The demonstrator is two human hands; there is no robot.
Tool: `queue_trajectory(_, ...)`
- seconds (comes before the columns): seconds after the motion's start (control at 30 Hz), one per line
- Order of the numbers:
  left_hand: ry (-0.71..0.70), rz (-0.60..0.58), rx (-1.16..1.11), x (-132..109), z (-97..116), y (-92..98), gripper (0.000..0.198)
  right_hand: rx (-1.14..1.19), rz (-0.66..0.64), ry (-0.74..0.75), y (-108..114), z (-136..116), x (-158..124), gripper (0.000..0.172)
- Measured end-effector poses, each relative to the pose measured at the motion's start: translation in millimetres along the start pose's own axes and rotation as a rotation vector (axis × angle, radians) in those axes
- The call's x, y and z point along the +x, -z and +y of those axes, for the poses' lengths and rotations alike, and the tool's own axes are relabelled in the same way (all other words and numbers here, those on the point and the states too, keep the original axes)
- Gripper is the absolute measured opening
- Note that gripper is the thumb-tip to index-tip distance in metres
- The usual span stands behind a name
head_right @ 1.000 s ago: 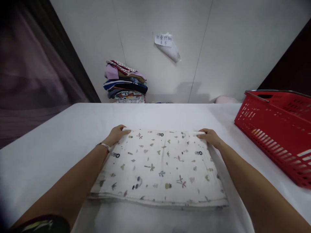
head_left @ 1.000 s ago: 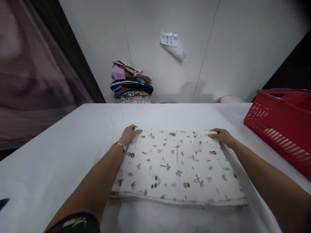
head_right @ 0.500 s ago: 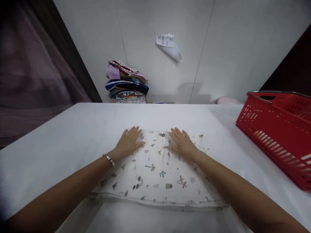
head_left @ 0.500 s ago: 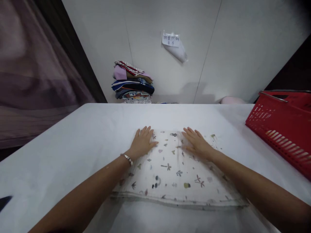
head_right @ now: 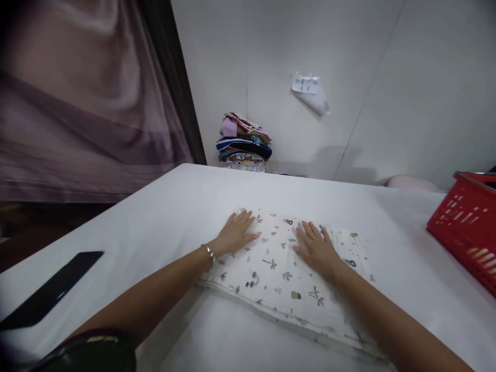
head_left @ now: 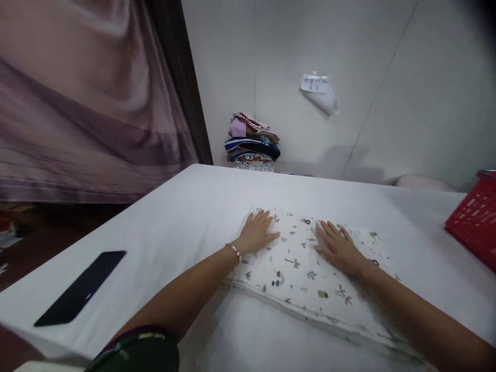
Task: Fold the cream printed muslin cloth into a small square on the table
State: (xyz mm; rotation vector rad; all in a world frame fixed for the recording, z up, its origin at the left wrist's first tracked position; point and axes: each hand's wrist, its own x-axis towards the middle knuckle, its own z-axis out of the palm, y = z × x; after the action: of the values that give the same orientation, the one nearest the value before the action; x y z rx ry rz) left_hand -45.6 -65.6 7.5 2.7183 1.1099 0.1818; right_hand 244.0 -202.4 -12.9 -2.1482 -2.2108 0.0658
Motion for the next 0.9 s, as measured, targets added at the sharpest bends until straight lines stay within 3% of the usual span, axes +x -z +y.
queue_trajectory(0.2,0.019,-0.058,-0.095,-22,-2,-0.7,0.063,0.032,-0.086,-0.023,-6,-7,-12,0.069)
queue_trajectory(0.3,0.067,0.019,-0.177,-30,-3,11.5,0.057,0.031,-0.092,-0.052,1,-14,-11,0.069)
queue_trajectory(0.4,0.280,0.191,-0.228,-51,-7,20.3,0.047,0.027,-0.021,-0.038,3,-33,-13,0.067)
queue_trajectory(0.47,0.448,0.218,-0.255,-67,-10,20.9,0.040,0.033,-0.019,0.001,-2,-47,-17,0.067)
queue_trajectory(0.57,0.573,0.166,-0.292,-84,-11,17.5,0.036,0.033,-0.081,0.019,-9,-59,-20,0.069)
queue_trajectory(0.7,0.585,0.105,-0.246,-90,-8,14.5,0.030,0.033,-0.147,-0.028,0,-68,-12,0.072)
queue_trajectory(0.9,0.604,0.006,-0.231,-94,-8,18.5,0.033,0.014,-0.054,-0.001,9,-105,19,0.070)
